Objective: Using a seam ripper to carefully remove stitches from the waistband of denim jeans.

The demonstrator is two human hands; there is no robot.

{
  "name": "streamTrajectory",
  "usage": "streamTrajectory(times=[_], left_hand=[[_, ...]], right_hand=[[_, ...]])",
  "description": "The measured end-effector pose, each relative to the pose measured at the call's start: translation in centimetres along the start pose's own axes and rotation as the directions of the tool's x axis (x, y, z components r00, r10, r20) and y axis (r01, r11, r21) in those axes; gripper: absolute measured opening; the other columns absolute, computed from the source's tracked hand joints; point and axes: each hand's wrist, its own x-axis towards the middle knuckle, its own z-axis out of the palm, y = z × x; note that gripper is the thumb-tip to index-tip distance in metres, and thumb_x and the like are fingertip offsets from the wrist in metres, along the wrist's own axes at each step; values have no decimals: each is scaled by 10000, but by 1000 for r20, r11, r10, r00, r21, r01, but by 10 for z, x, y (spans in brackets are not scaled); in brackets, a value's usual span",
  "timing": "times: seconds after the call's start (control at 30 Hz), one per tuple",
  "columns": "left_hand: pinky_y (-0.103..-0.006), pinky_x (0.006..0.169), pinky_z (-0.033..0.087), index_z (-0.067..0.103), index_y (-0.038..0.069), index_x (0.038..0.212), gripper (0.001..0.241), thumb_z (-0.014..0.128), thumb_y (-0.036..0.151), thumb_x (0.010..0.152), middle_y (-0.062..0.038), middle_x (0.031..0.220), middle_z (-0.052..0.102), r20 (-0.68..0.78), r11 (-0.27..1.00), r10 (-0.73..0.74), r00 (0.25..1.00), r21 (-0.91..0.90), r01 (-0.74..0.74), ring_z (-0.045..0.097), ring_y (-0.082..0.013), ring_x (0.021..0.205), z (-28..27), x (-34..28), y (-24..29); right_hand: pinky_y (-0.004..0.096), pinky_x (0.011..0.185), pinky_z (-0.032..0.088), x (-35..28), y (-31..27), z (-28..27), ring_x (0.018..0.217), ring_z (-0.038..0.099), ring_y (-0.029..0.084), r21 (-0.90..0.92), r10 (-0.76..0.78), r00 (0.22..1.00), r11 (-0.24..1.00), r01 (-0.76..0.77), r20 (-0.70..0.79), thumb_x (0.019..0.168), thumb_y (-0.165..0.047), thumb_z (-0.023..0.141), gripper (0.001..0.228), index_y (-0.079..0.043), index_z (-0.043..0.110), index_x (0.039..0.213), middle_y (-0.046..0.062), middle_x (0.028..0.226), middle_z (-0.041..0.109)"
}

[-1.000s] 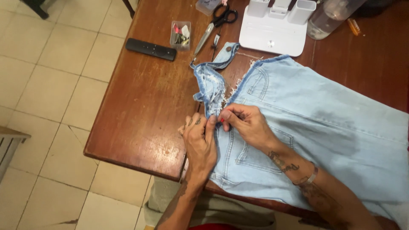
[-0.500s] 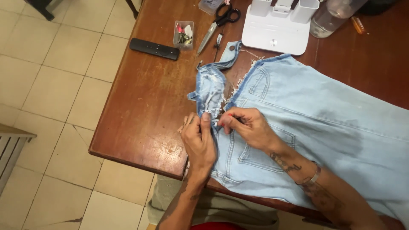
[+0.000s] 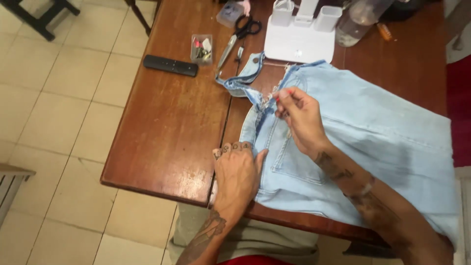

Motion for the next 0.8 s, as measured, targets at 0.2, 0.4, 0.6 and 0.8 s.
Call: streamTrajectory(times=[0.2, 0.4, 0.6, 0.8], left_hand=[[-634, 995, 603, 813, 135, 953, 547, 732, 641, 1147, -136, 823, 818, 2, 999, -33, 999, 39, 33, 845, -398, 925, 15, 8, 2], [-594, 966, 585, 806, 157, 961, 476, 693, 556, 1195, -123, 833, 822, -15, 994, -74, 997, 78, 75, 835, -378, 934, 32, 14, 2], [-570, 940, 584, 793, 150, 981, 373, 644, 401, 1214, -100, 848, 802, -77, 996, -47, 996, 70, 53, 817, -360, 942, 32, 18, 0], [-595, 926, 608, 785, 116, 1053, 270, 658, 301, 1202, -134, 905, 784, -145, 999, -29, 989, 34, 34, 813, -390, 1005, 29, 11, -7]], right_hand=[[317, 962, 727, -40, 1, -12, 921, 745, 105, 131, 123, 992, 984, -119, -17, 1211, -197, 799, 177, -32, 768, 1267, 80, 1069, 773], [312, 924, 646, -59, -1, -5, 936, 675, 110, 174, 116, 993, 977, -119, 26, 1232, -174, 715, 269, 44, 773, 1378, 89, 1034, 706], [261, 807, 509, -40, 7, 7, 962, 545, 106, 122, 19, 998, 992, -28, 67, 1271, -213, 693, 240, 6, 755, 1349, 37, 1042, 610], [267, 749, 482, -37, 46, 5, 816, 528, 111, 79, -110, 986, 992, 101, 121, 1307, -219, 651, 237, 8, 720, 1297, 41, 870, 560]])
